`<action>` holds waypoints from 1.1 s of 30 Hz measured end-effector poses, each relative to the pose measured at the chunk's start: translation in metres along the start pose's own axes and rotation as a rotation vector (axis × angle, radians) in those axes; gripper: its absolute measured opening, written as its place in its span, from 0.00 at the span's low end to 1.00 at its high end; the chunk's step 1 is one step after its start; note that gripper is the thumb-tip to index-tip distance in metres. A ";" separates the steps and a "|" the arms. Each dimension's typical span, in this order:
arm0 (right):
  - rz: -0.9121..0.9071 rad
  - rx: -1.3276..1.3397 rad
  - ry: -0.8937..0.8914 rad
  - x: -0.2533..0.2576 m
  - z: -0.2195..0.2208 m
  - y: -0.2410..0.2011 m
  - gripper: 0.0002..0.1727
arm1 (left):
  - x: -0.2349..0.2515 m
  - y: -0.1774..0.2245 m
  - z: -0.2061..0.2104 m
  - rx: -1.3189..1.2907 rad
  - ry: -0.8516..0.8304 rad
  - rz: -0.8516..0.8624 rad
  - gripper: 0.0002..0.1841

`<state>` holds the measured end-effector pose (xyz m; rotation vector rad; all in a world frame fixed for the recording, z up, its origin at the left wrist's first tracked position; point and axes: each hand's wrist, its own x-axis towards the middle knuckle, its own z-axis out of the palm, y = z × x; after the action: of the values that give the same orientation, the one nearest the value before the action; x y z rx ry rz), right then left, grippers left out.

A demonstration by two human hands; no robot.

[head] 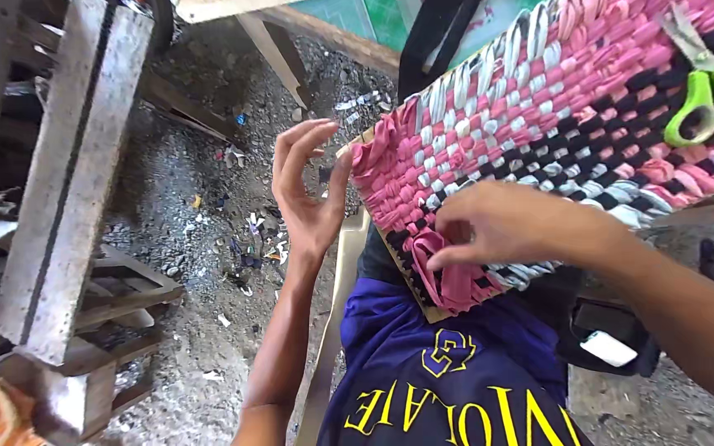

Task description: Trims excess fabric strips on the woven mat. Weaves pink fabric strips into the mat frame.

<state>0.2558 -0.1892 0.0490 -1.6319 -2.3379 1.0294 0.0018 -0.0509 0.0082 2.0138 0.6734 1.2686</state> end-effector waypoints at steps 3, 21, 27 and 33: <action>0.009 -0.089 0.005 -0.003 0.016 -0.018 0.08 | -0.011 0.034 0.000 0.008 -0.117 -0.033 0.12; 0.046 0.713 0.317 0.048 -0.063 -0.001 0.03 | -0.018 0.058 0.020 -0.192 -0.459 -0.480 0.43; 0.082 0.507 -0.054 0.046 -0.036 0.005 0.15 | -0.038 0.022 -0.015 -0.308 -0.317 -0.491 0.16; -0.040 0.551 -0.087 0.067 -0.006 -0.023 0.16 | -0.007 0.020 -0.006 -0.332 -0.087 -0.521 0.09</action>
<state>0.2132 -0.1330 0.0484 -1.3386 -1.8753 1.5816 -0.0048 -0.0670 0.0209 1.4853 0.8175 0.9055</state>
